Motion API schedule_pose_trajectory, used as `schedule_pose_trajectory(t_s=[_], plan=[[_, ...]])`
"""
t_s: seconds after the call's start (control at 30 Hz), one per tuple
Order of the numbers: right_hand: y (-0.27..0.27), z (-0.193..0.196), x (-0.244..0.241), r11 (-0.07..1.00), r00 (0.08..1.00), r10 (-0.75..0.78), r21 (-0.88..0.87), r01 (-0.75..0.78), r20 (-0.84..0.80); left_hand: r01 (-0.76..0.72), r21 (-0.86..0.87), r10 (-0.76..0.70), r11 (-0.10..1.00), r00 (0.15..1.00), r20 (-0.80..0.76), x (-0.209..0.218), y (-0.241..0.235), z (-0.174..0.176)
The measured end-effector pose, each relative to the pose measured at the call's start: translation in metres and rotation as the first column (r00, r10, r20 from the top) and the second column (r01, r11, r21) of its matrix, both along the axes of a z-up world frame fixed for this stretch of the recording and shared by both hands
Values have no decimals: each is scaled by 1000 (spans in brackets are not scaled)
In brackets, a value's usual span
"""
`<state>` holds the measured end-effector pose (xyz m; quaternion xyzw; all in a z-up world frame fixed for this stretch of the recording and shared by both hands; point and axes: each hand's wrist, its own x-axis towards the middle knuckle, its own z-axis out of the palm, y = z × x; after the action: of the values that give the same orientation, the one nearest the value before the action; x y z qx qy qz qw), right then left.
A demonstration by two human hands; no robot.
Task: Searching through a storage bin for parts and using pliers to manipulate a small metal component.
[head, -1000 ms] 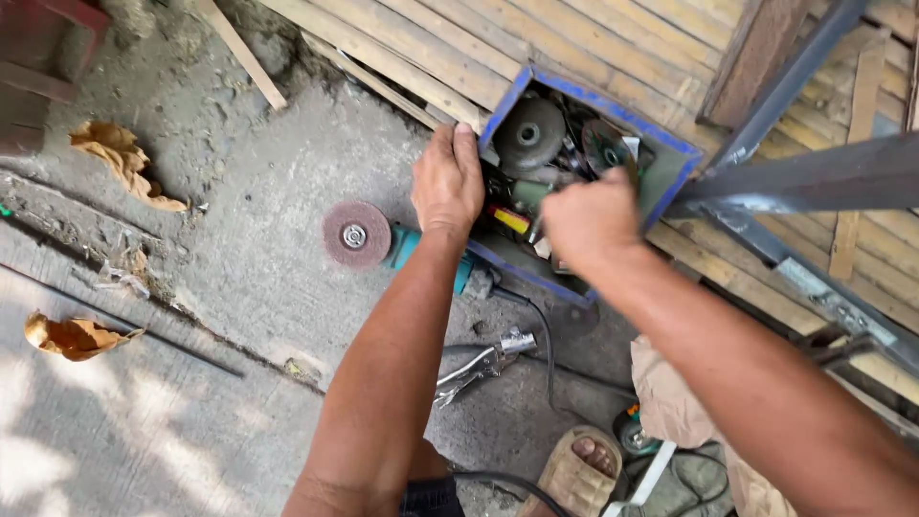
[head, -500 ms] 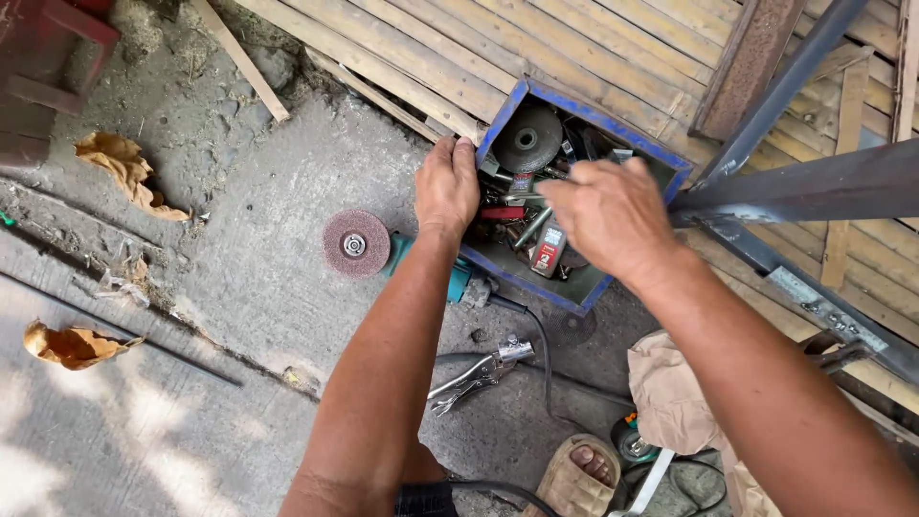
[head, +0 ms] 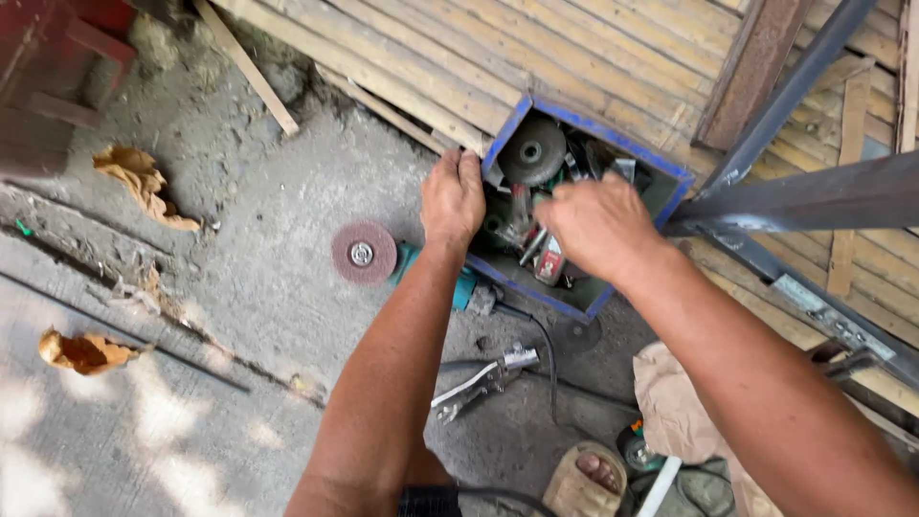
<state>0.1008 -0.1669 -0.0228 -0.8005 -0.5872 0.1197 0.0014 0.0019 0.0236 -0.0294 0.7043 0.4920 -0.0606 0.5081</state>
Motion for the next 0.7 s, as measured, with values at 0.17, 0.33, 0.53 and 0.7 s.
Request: schedule_pose_trajectory(t_s=[0.17,0.33,0.53,0.7], plan=[[33,-48,-30,992,998,-61,114,62,-12,27,29,-26,999,998,-59,-3,-3,-8],[17,9,-23,954,990,-99,-291,67,-96,21,29,-19,999,998,-68,-1,-2,2],[-20,47,24,951,958,-283,-117,285,41,6,4,-6,1000,997,-79,-1,-4,12],[2,-17,29,968,890,-249,103,227,383,23,9,-22,1000,998,-65,0,-8,21]])
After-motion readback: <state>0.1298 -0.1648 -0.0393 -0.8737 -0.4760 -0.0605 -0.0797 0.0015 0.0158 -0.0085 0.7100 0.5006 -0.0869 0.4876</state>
